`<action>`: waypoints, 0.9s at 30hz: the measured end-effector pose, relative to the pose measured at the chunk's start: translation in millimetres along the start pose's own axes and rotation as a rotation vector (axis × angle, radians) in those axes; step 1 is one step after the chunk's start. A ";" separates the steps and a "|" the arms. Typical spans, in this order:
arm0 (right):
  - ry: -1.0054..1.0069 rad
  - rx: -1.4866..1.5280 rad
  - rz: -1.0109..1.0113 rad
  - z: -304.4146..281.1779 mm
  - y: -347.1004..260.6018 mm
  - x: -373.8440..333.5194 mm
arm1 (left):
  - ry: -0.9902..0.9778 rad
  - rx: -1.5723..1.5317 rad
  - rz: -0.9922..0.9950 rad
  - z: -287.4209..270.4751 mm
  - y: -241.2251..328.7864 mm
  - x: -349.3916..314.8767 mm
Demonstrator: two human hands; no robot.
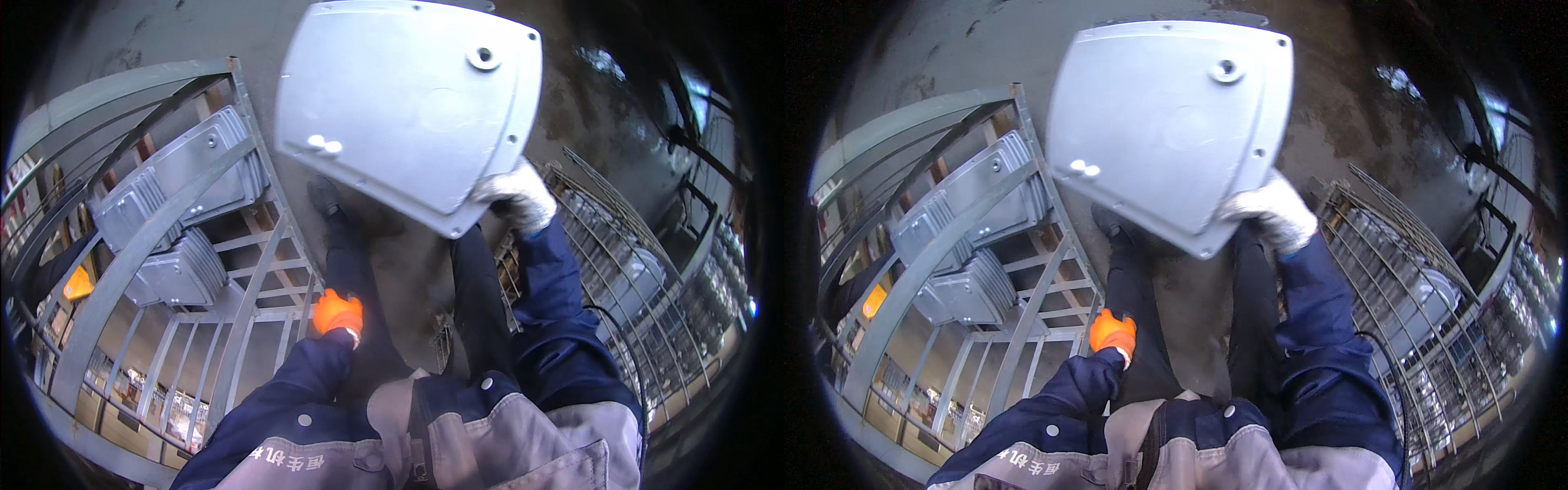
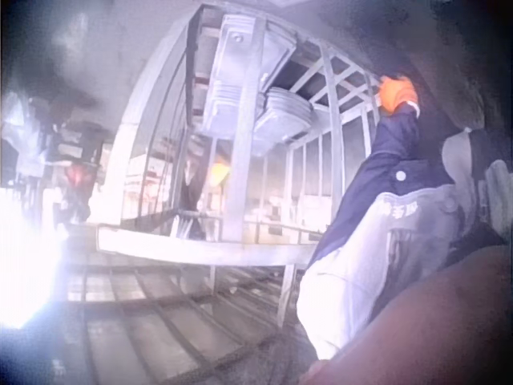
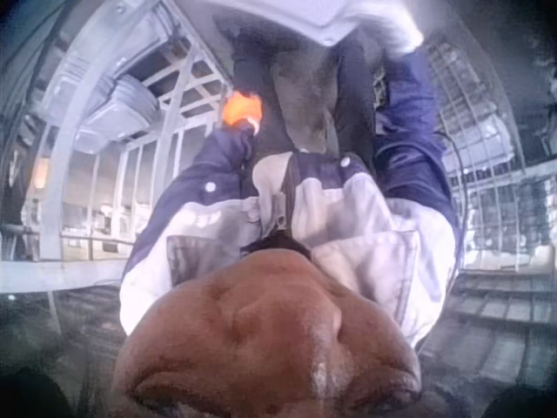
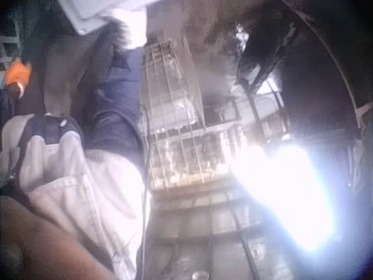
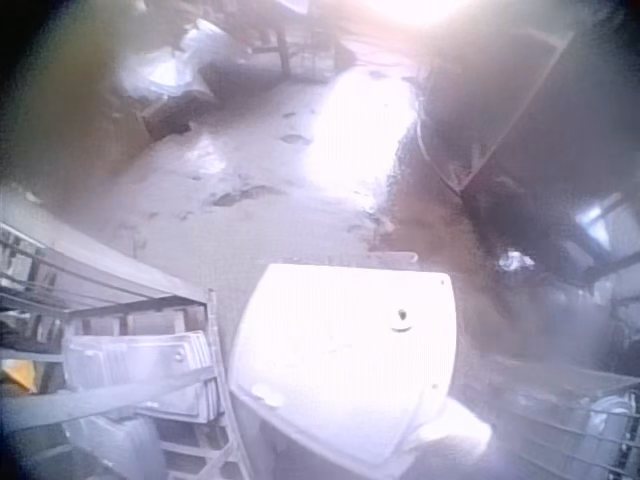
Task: The person repeatedly picks up gray metal panels from a metal rack and stacks them onto a nearby rack. The person handles the panels one at a time, carrying them across the floor and placing them in a vertical stack.
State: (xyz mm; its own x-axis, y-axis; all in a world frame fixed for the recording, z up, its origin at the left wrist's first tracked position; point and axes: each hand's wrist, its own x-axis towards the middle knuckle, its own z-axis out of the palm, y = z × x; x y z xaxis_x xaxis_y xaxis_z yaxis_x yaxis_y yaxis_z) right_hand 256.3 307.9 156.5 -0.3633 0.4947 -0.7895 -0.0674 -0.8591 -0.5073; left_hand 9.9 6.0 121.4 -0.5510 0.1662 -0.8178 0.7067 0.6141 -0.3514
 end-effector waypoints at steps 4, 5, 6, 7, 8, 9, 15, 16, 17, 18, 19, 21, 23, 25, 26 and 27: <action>-0.057 0.057 0.020 -90.7 9.9 32.7 | 0.001 -0.031 0.004 -2.1 0.5 3.6; 0.024 0.018 0.012 -111.1 15.7 45.2 | 0.006 -0.054 -0.003 -2.5 -0.2 4.6; -0.014 0.083 -0.007 -127.6 26.3 56.9 | 0.013 -0.072 -0.014 -2.7 -1.0 3.8; 0.104 0.038 -0.052 -140.7 36.7 67.1 | 0.049 -0.068 0.021 -3.4 -1.9 3.7; 0.191 0.048 -0.080 -150.2 45.2 79.5 | 0.060 -0.071 0.017 -4.1 -2.6 3.2; 0.221 -0.018 -0.094 -157.5 49.6 89.4 | 0.046 -0.076 0.020 -4.6 -3.4 2.1; 0.529 -0.618 -0.260 -106.6 44.3 71.1 | 0.053 -0.054 0.043 -3.0 -11.6 3.5; 0.588 -0.566 -0.327 -83.1 39.6 60.2 | 0.034 -0.065 0.046 -1.6 -13.4 3.4; 0.510 -0.531 -0.410 -54.8 37.8 52.6 | 0.015 -0.075 0.047 -0.5 -15.8 4.3; 0.456 -0.504 -0.488 -22.5 41.4 48.3 | 0.030 -0.069 0.055 0.8 -17.6 4.6; 0.367 -0.550 -0.524 11.4 48.3 51.4 | 0.035 -0.060 0.063 2.2 -19.3 4.8; 0.020 -0.701 -0.540 77.2 70.9 70.1 | 0.032 -0.052 0.062 4.7 -22.1 6.2; -0.243 -0.678 -0.354 144.5 115.5 110.1 | 0.011 -0.052 0.046 7.4 -25.2 8.4; -0.311 -0.778 -0.233 201.1 167.6 156.4 | 0.008 -0.091 0.030 9.7 -29.9 11.7; -0.316 -0.809 -0.203 224.6 193.9 179.1 | 0.015 -0.099 0.028 10.3 -33.2 14.0; -0.349 -0.747 -0.204 243.7 216.9 204.3 | 0.027 -0.129 0.031 10.9 -37.0 16.0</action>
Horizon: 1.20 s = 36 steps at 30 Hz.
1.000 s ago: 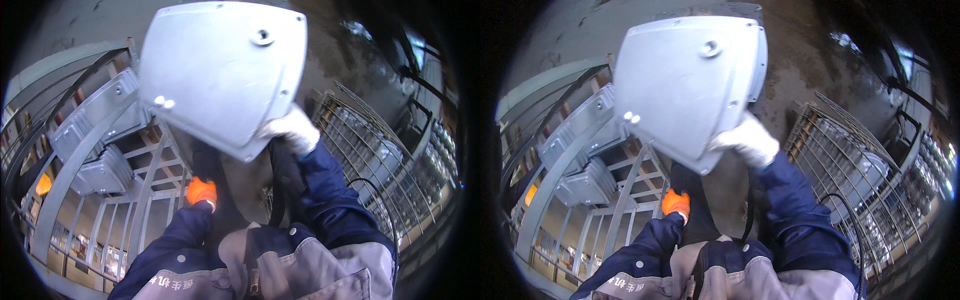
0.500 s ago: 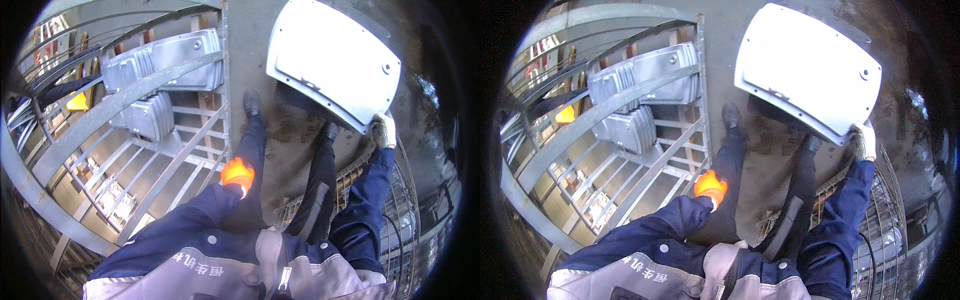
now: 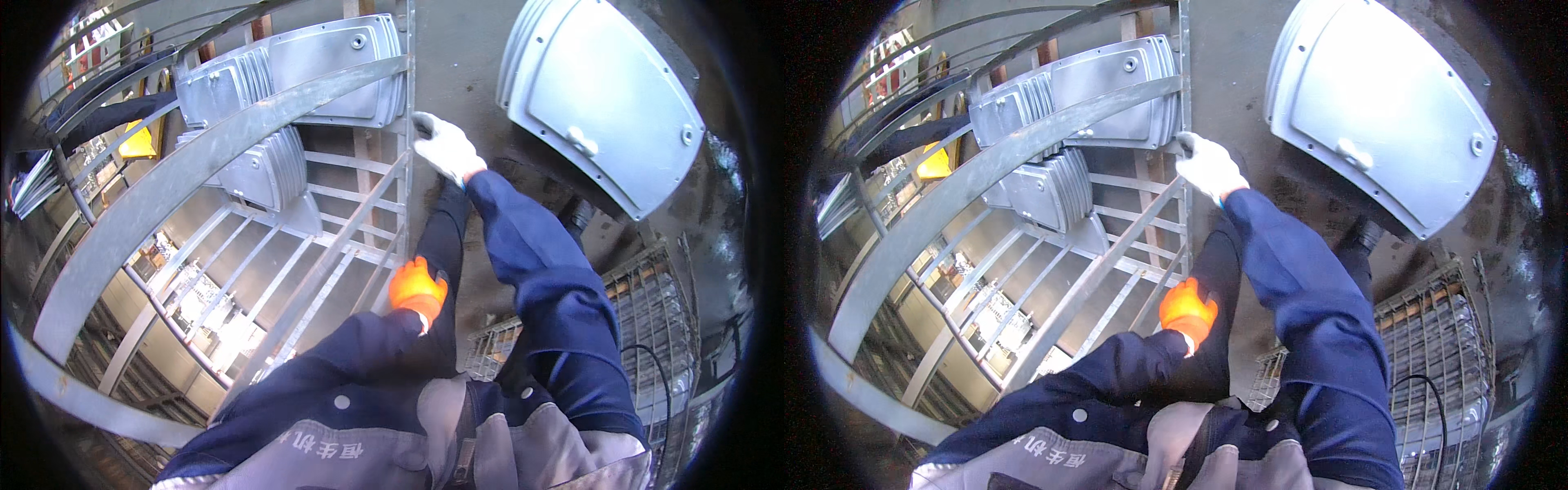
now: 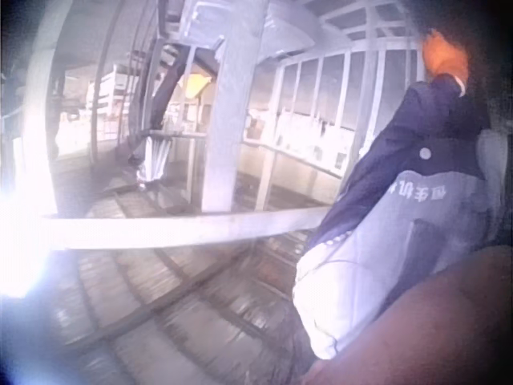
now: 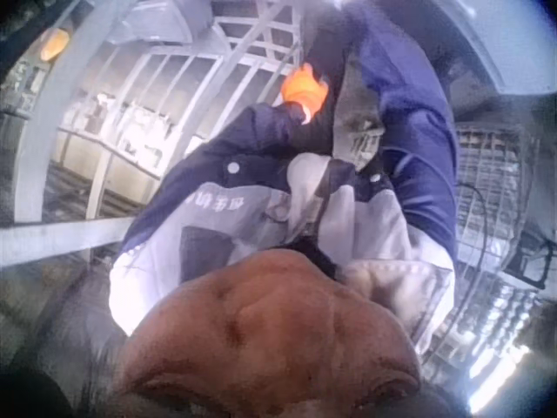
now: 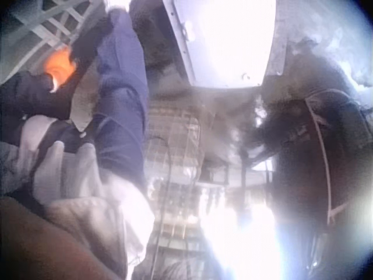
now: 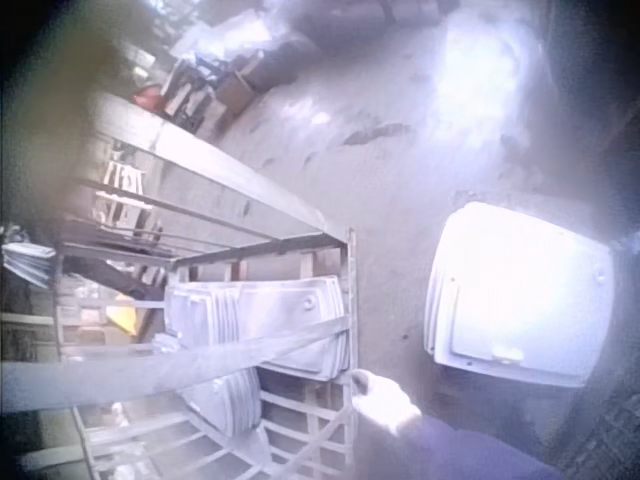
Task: The person repeatedly picks up gray metal panels from a metal rack and stacks them onto a nearby rack. The person handles the panels one at a time, carrying them across the floor and placing them in a vertical stack.
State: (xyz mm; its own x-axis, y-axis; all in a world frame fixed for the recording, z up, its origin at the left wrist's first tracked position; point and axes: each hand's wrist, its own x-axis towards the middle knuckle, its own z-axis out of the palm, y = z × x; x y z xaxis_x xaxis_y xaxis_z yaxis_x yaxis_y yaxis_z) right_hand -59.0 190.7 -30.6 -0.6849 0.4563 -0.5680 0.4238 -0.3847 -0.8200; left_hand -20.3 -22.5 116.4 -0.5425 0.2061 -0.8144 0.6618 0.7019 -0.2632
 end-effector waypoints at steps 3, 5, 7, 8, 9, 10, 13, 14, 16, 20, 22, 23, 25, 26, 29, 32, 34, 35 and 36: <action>0.050 -0.044 0.090 43.4 32.3 75.0 | -0.039 -0.064 -0.001 -1.2 -12.7 5.7; 0.101 0.096 0.238 60.5 41.8 112.4 | -0.064 -0.082 0.012 -3.0 -19.3 9.7; 0.136 0.122 0.263 73.9 47.1 127.4 | -0.089 -0.090 0.017 -5.9 -24.3 12.5; 0.153 0.136 0.261 77.9 47.5 134.6 | -0.090 -0.105 0.032 -7.7 -26.5 14.0; 0.171 0.147 0.257 81.4 47.7 140.5 | -0.094 -0.115 0.039 -9.4 -28.3 15.7; 0.202 0.163 0.267 86.3 48.2 144.0 | -0.092 -0.123 0.046 -10.9 -29.6 16.2; 0.376 0.095 0.201 98.8 53.0 156.2 | -0.068 -0.123 0.059 -14.6 -32.5 17.7; 0.397 0.094 0.230 101.1 56.1 161.5 | -0.057 -0.121 0.060 -15.5 -32.9 18.0; 0.412 0.022 0.277 103.4 62.8 171.8 | -0.066 -0.099 0.054 -17.2 -33.5 18.8; 0.348 0.153 0.258 95.7 65.1 181.9 | -0.114 -0.088 0.030 -20.1 -33.6 22.0; 0.258 0.326 0.259 91.2 58.1 175.9 | -0.102 -0.095 0.038 -21.4 -33.3 23.1; 0.231 0.217 0.108 90.5 52.2 171.6 | -0.104 -0.089 0.036 -21.7 -33.2 23.8; 0.152 0.000 -0.118 91.0 38.8 158.6 | -0.107 -0.100 0.025 -21.9 -33.3 24.1; 0.000 -0.177 -0.149 93.4 30.9 153.8 | -0.110 -0.104 0.029 -22.0 -33.4 24.1; -0.114 -0.387 -0.215 102.1 10.6 142.7 | -0.111 -0.122 0.046 -23.2 -33.4 23.6; -0.082 -0.344 -0.258 105.3 -3.5 136.1 | -0.137 -0.116 0.045 -26.6 -31.8 22.9; -0.108 -0.348 -0.250 105.7 -10.6 131.5 | -0.153 -0.094 0.038 -29.0 -29.9 22.0; -0.112 -0.372 -0.295 107.0 -13.6 127.9 | -0.144 -0.086 0.046 -29.4 -29.3 21.4; -0.094 -0.379 -0.346 108.4 -16.6 124.7 | -0.172 -0.087 0.024 -28.7 -28.9 21.2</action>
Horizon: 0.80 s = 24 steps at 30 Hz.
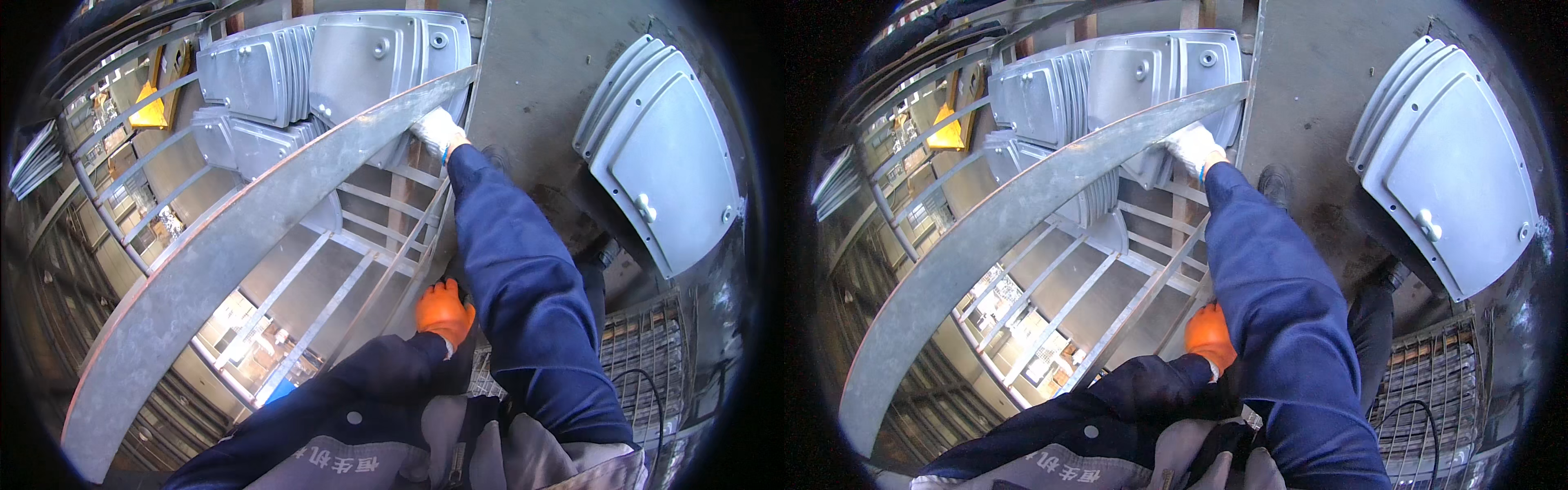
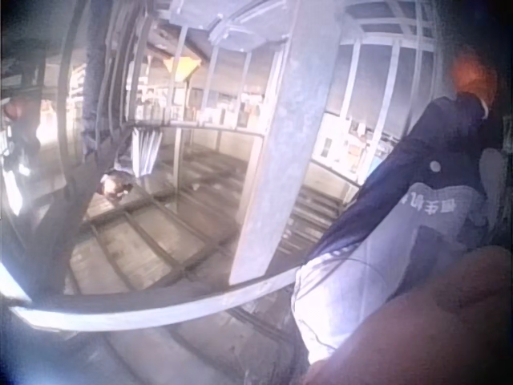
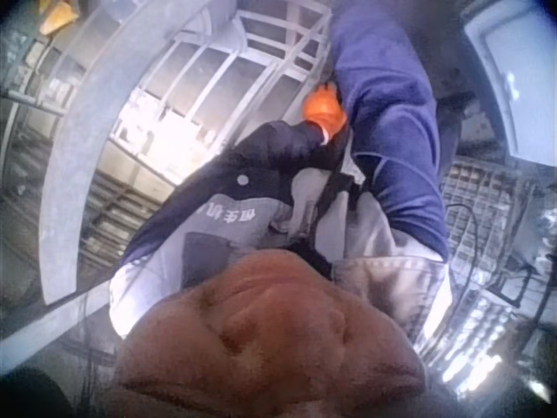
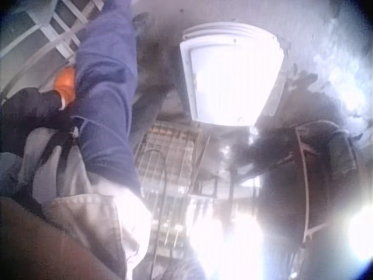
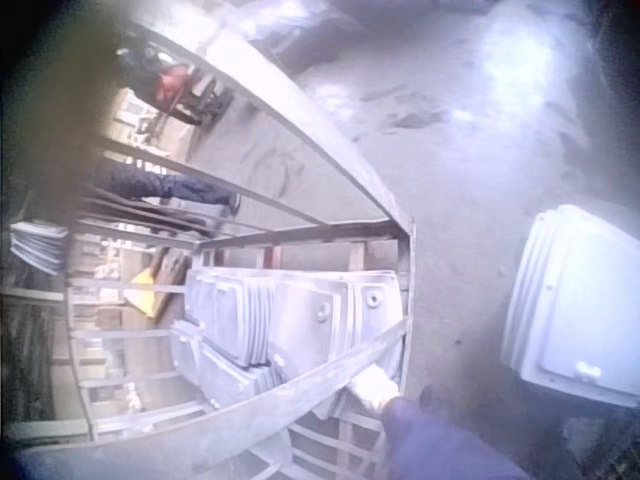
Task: The person repeatedly picks up gray metal panels from a metal rack and stacks them onto a nearby rack. The person handles the panels one at a time, carrying them across the floor and placing them in a vertical stack.
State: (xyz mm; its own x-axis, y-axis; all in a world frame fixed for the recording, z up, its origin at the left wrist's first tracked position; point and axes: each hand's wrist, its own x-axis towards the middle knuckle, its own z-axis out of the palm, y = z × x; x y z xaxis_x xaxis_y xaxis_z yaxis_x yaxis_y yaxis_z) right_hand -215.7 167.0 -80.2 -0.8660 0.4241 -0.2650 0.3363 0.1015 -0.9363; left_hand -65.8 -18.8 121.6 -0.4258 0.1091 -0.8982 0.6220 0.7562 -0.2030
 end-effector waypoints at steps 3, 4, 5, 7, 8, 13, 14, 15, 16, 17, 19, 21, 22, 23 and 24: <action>0.044 0.283 0.122 15.1 -22.6 -8.8 | -0.017 -0.115 -0.089 9.4 -4.2 0.8; 0.073 0.486 0.147 22.1 -30.9 -13.5 | -0.026 -0.225 -0.160 15.4 -6.8 3.2; 0.066 0.573 0.130 29.4 -39.6 -18.9 | -0.020 -0.363 -0.200 21.8 -11.1 5.5; -0.032 0.712 0.345 42.4 -56.6 -32.0 | -0.008 -0.520 -0.202 35.7 -19.7 10.1; -0.040 0.774 0.354 48.0 -66.6 -42.7 | -0.043 -0.520 -0.224 41.8 -24.3 11.2; 0.054 1.598 0.696 46.7 -111.5 -94.4 | -0.100 -0.114 -0.056 53.0 -30.2 13.8; 0.080 1.733 0.709 39.3 -114.6 -102.9 | -0.115 -0.094 -0.051 51.7 -29.2 14.5; 0.110 1.866 0.719 30.9 -116.5 -111.2 | -0.127 -0.078 -0.045 50.8 -26.5 15.1; 0.091 1.947 0.704 20.4 -115.8 -118.9 | -0.139 -0.057 -0.042 49.6 -24.8 14.7; 0.081 1.953 0.745 10.0 -115.8 -128.8 | -0.148 -0.029 -0.037 49.1 -22.6 15.3; 0.037 2.045 0.673 -8.5 -117.7 -152.2 | -0.137 0.032 -0.046 50.7 -19.4 15.0; 0.066 1.841 0.818 -23.0 -119.0 -173.2 | -0.091 0.190 -0.008 55.5 -17.8 13.3; 0.087 1.772 0.825 -30.4 -119.1 -183.7 | -0.113 0.203 -0.041 58.5 -15.9 13.9; 0.104 1.704 0.828 -37.3 -119.1 -193.0 | -0.064 0.244 -0.039 60.5 -15.7 13.6; 0.141 1.630 0.873 -43.7 -118.9 -199.6 | -0.083 0.232 0.007 61.8 -14.5 13.9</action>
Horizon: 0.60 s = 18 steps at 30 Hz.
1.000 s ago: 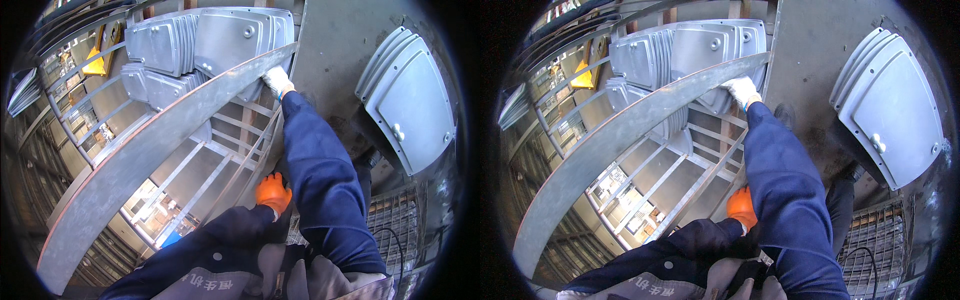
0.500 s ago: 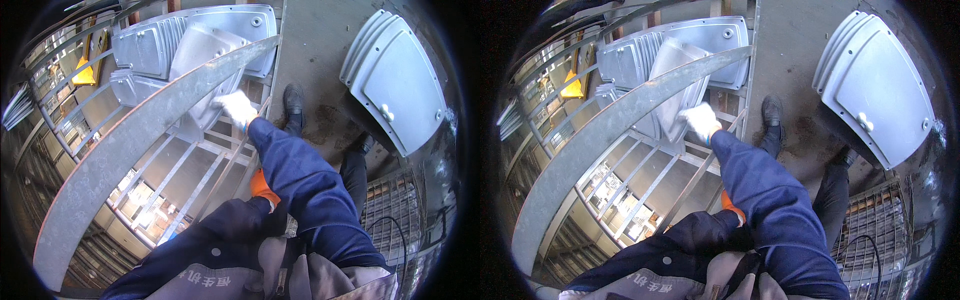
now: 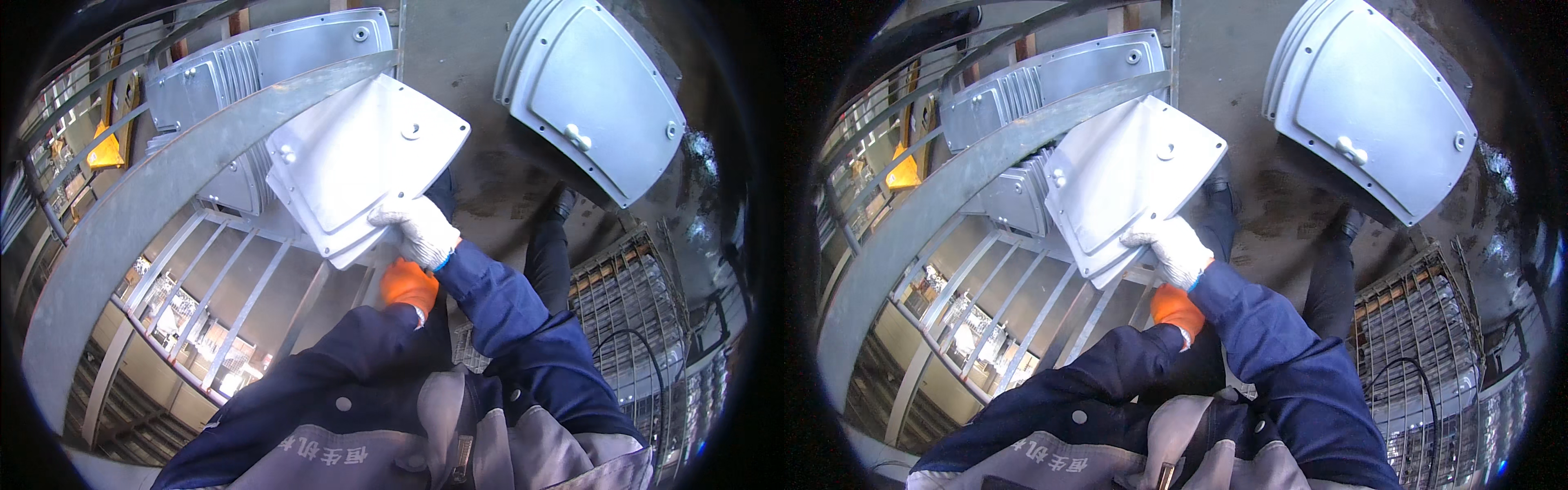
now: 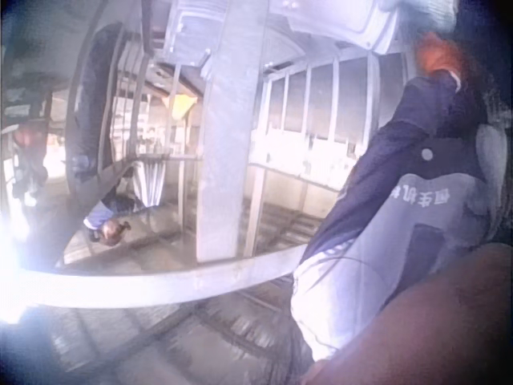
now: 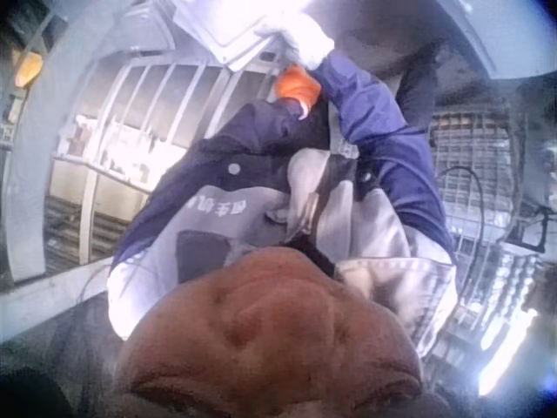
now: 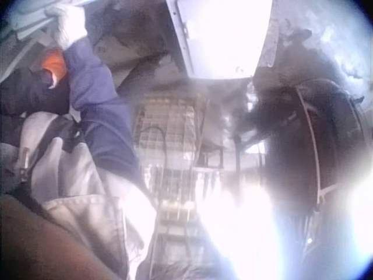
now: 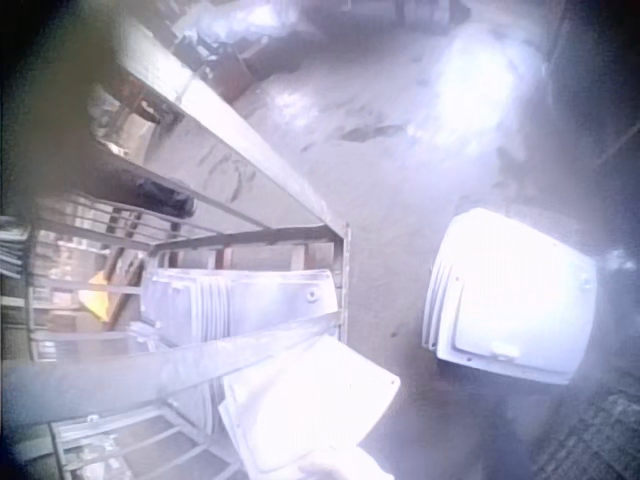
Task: The person repeatedly picks up gray metal panels from a metal rack and stacks them onto a nearby rack. The person handles the panels one at a time, carrying them across the floor and placing them in a vertical stack.
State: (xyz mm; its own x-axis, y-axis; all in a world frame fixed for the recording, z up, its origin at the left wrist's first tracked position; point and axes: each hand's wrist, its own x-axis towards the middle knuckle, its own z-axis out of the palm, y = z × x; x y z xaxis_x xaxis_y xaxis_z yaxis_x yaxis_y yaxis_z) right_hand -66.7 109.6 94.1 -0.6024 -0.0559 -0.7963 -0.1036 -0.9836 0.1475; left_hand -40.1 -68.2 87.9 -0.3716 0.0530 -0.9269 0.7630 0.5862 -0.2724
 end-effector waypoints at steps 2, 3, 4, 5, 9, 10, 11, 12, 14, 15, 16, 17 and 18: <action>-0.028 0.062 -0.003 -8.9 -7.1 -18.2 | 0.078 0.038 0.037 -1.2 4.2 -0.3; -0.019 0.085 0.005 -12.6 -11.4 -26.9 | 0.055 0.041 0.027 -3.4 7.1 -1.4; -0.042 0.114 -0.006 -15.2 -15.3 -35.3 | 0.075 -0.020 0.009 -6.3 10.5 -3.4; -0.028 0.094 0.012 -17.6 -20.4 -43.4 | 0.136 -0.034 -0.029 -10.2 14.4 -5.0; -0.053 0.069 0.005 -24.4 -37.7 -82.6 | 0.122 -0.186 -0.113 -21.3 25.7 -21.3; -0.044 0.064 -0.017 -27.5 -42.3 -96.6 | 0.192 -0.135 -0.094 -22.2 29.6 -23.1; -0.035 0.060 -0.040 -30.7 -48.1 -110.7 | 0.287 -0.125 -0.061 -22.4 32.2 -25.3; -0.023 -0.059 -0.074 -34.4 -56.0 -125.4 | 0.325 -0.152 -0.003 -21.4 34.5 -28.3; 0.009 -0.143 -0.179 -37.1 -66.4 -155.2 | 0.662 -0.139 0.147 -19.6 37.5 -32.4; -0.005 -0.175 -0.249 -37.9 -73.1 -169.1 | 0.500 -0.160 0.116 -19.5 38.7 -32.5; 0.033 -0.303 -0.250 -39.9 -83.0 -182.9 | 0.338 -0.181 0.086 -20.0 38.6 -32.8; 0.051 -0.344 -0.270 -41.3 -92.7 -198.6 | 0.177 -0.201 0.059 -20.8 39.3 -32.3; 0.074 -0.382 -0.283 -42.6 -101.8 -215.8 | 0.017 -0.216 0.033 -23.1 38.6 -31.2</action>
State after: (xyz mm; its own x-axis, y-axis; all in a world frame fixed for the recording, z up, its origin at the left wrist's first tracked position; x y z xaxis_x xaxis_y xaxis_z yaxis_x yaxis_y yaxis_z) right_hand 107.6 214.5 225.9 -0.5333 0.2246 -0.8155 0.0508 -0.9539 -0.2959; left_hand -11.3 -28.6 112.3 -0.3591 0.0877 -0.9292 0.6443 0.7435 -0.1788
